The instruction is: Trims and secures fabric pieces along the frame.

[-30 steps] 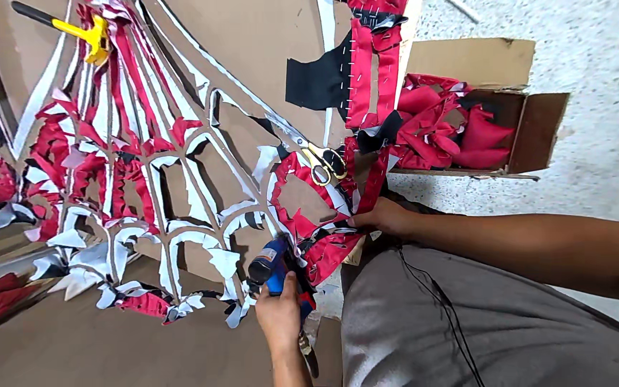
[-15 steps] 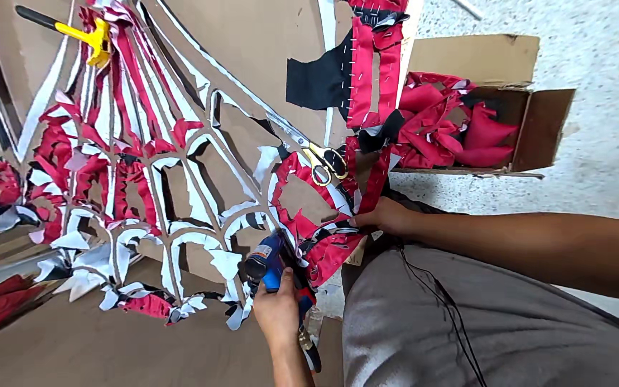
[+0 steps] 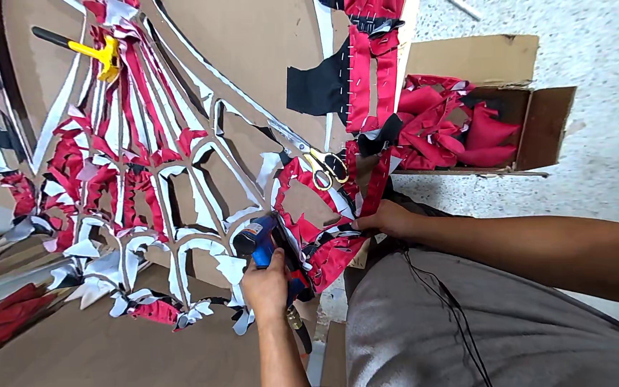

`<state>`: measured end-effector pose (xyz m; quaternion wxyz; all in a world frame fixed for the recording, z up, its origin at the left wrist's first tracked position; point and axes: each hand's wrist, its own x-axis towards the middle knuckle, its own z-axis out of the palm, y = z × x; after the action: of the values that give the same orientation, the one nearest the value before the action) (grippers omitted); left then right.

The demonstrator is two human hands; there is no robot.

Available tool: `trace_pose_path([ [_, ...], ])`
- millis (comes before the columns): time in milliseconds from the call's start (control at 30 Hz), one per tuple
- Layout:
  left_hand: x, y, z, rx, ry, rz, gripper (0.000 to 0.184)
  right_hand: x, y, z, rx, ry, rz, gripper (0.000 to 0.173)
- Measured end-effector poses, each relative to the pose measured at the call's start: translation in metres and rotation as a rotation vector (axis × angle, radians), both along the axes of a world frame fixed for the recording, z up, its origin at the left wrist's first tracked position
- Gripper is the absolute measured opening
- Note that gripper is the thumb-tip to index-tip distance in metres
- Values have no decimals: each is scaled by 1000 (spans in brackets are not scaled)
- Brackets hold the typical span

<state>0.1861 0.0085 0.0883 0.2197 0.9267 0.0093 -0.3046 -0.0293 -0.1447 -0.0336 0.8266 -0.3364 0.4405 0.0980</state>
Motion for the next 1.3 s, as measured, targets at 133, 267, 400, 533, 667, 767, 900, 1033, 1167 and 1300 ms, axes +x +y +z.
trace_pose_path([
  [133,16,-1,4,33,-6,-107,23,0,2,0,-18,-21,-16,23],
  [267,41,-1,1,130,-95,-333,26,-3,14,-6,-159,65,20,32],
  [400,71,-6,1,130,-73,-522,25,-8,39,-2,-371,154,78,47],
  [533,93,-14,-3,129,-55,-668,27,-10,63,-1,-435,181,14,48],
  [667,103,-25,-6,104,-66,-739,23,-6,79,-9,-430,117,-172,41],
  [767,109,-39,-6,76,-75,-781,21,-3,83,-14,-439,83,-265,38],
  [900,119,-54,-8,72,-79,-862,20,0,87,-16,-463,67,-285,37],
  [1033,127,-64,-6,69,-62,-914,21,0,84,-14,-444,63,-289,36],
  [1167,131,-73,-3,122,-72,-965,20,-2,82,-13,-437,45,-292,32],
  [1300,132,-76,-3,104,-77,-986,21,-3,81,-15,-398,9,-316,31],
])
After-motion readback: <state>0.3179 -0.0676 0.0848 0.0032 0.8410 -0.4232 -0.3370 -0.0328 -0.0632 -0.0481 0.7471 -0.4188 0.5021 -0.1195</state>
